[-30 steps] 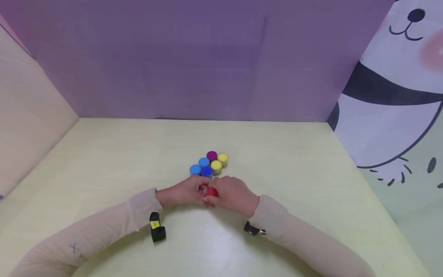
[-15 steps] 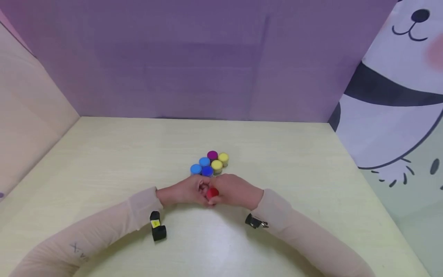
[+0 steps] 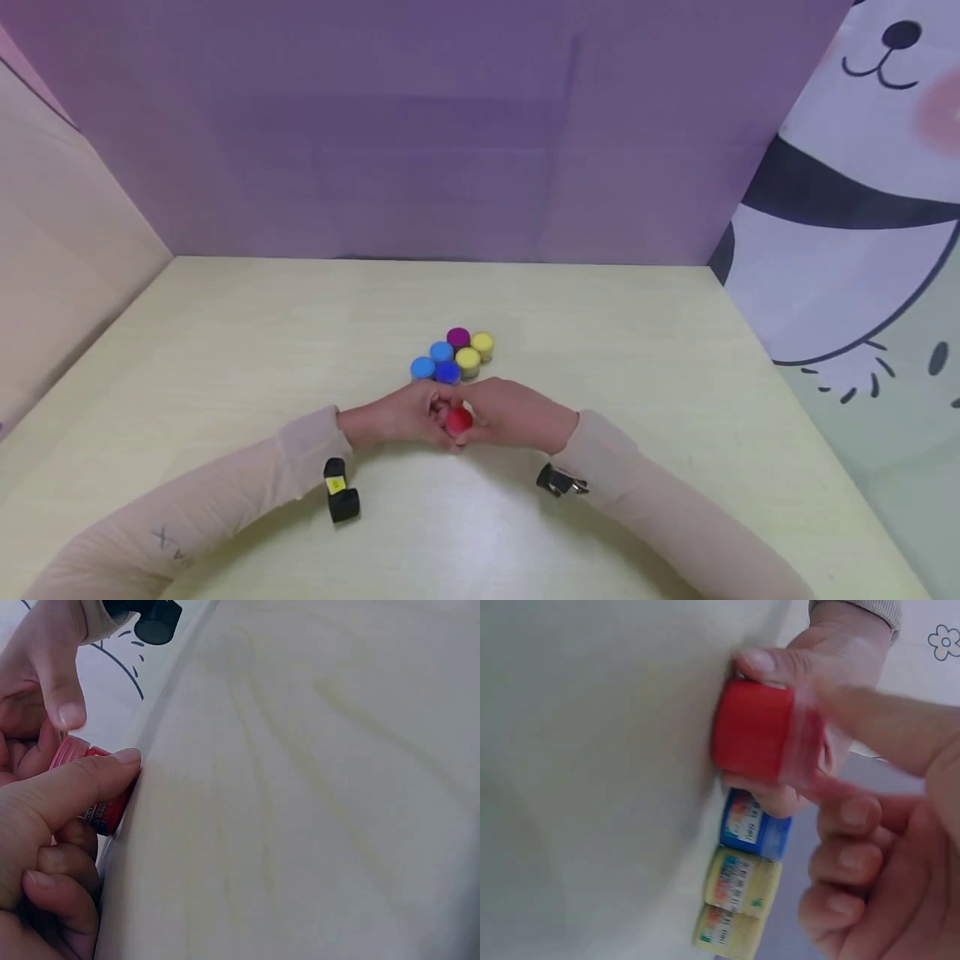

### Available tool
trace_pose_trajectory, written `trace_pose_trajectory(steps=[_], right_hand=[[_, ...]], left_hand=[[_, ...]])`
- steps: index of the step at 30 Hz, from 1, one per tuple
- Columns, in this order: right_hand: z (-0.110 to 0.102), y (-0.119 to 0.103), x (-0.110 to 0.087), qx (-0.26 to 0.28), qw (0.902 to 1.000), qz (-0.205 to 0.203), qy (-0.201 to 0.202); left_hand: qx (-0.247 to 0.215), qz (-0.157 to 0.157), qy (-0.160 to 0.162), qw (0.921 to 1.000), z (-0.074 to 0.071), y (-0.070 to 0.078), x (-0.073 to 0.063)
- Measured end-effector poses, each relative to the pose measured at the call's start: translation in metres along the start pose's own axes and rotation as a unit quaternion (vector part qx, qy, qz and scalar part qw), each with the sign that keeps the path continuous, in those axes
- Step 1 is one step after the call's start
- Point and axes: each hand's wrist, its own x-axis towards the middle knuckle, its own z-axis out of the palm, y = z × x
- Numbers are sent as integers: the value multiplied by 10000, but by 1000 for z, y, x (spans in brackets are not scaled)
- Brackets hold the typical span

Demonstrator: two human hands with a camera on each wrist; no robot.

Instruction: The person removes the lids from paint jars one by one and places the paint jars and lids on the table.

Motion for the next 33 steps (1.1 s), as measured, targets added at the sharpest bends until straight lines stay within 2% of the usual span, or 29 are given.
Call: trace_pose_trajectory(steps=[4,7,11,13,22,28,33], right_hand=[[5,-4,-5,127,9980,309,532],[9,-11,-6,-5,9931,882,775],[15,-17,-4,-294,9838,1571,816],[17,-20,-2,-375,9809,1720,822],[17,-25,-1,-426,9818,1658,822],[15,-23,-1,-427,9834,1600,746],[12,-22,-2,-411,9873,1385,661]], left_hand=[[105,-21,123,9999,1,1,-1],[35,-24,130,9999,1,1,-2],[-16,-68,91,9999,3,0,-2],[28,-105,129,9999,3,0,-2],[123,-197,218,9995,3,5,-3],[337,-54,221,9992,2,5,-3],[225,-53,133,9996,1,3,-3]])
